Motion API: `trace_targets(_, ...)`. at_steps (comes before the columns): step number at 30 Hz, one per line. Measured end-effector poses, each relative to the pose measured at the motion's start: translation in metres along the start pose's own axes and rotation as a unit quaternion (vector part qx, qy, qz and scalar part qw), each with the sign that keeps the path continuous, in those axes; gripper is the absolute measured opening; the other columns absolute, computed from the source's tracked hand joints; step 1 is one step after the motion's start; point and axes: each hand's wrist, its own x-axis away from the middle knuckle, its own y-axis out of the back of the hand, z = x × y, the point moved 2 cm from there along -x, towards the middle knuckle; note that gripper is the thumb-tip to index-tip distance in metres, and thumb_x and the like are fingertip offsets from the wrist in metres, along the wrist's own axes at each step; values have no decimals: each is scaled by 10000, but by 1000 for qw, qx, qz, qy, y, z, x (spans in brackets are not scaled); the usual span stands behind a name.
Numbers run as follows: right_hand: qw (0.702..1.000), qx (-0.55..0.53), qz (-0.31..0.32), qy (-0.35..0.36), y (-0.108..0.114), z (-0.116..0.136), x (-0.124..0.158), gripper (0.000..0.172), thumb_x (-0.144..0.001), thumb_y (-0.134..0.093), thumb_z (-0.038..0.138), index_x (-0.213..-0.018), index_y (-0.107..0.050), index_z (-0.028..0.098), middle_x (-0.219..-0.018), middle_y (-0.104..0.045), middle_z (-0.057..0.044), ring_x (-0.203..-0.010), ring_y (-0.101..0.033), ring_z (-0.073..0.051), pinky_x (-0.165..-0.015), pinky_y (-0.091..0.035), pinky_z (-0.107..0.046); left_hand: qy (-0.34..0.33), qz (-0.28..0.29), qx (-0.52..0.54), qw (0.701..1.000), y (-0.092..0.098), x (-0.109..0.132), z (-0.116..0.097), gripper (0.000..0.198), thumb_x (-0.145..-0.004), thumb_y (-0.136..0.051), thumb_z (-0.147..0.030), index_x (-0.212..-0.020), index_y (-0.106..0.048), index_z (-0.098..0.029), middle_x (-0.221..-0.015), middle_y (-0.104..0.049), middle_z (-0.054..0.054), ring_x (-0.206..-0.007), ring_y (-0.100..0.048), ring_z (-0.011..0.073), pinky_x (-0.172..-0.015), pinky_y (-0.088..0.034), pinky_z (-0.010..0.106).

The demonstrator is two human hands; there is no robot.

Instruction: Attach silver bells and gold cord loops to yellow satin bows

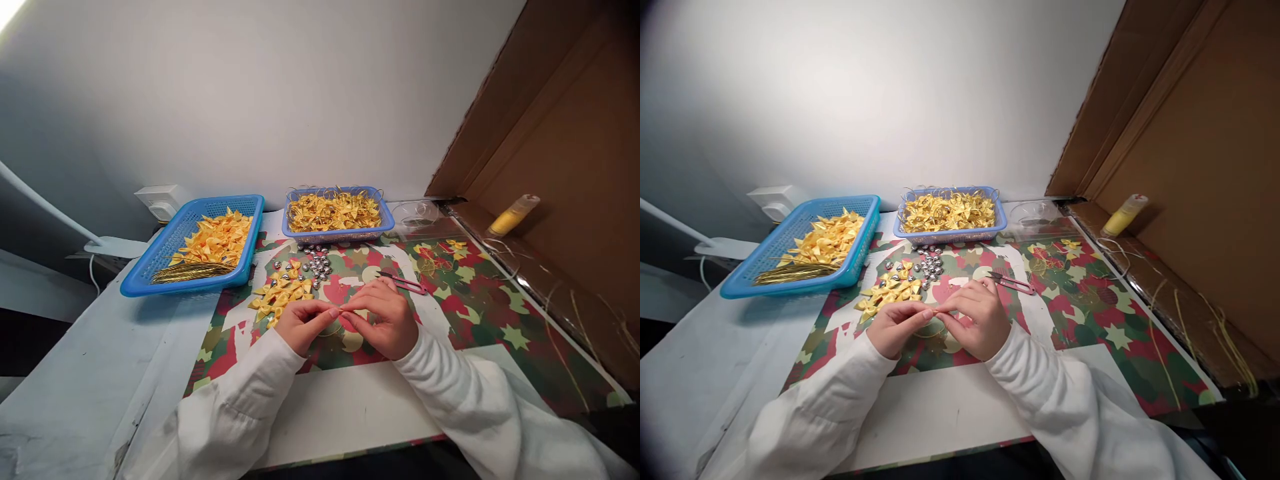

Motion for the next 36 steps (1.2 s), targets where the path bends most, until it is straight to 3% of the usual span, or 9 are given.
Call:
trace_targets(12, 1000, -7, 6, -23, 3, 2, -1, 76, -726, -602, 151, -679, -600, 210, -626, -646, 16, -629, -557, -156, -700, -343, -354, -4, -56, 16, 998, -1, 6, -10, 202, -624, -730, -357, -643, -734, -156, -542, -644, 11, -504, -465, 93, -497, -351, 215)
trace_targets(23, 1000, 9, 2, -27, 0, 0, 3, 88, -648, -540, 122, -622, -524, 205, -599, -596, 26, -609, -522, -148, -729, -335, -359, 12, -44, -16, 999, 1, 2, -14, 228, -566, -733, -368, -595, -711, -144, -514, -613, 5, -481, -444, 88, -472, -349, 212)
trace_targets(36, 999, 33, -19, -39, 3, -1, 3, 97, -615, -539, 120, -612, -496, 207, -591, -562, 29, -613, -508, -148, -783, -348, -379, 6, -89, -27, 996, 6, 3, -8, 222, -612, -701, -367, -613, -694, -145, -500, -546, -17, -495, -440, 89, -477, -348, 214)
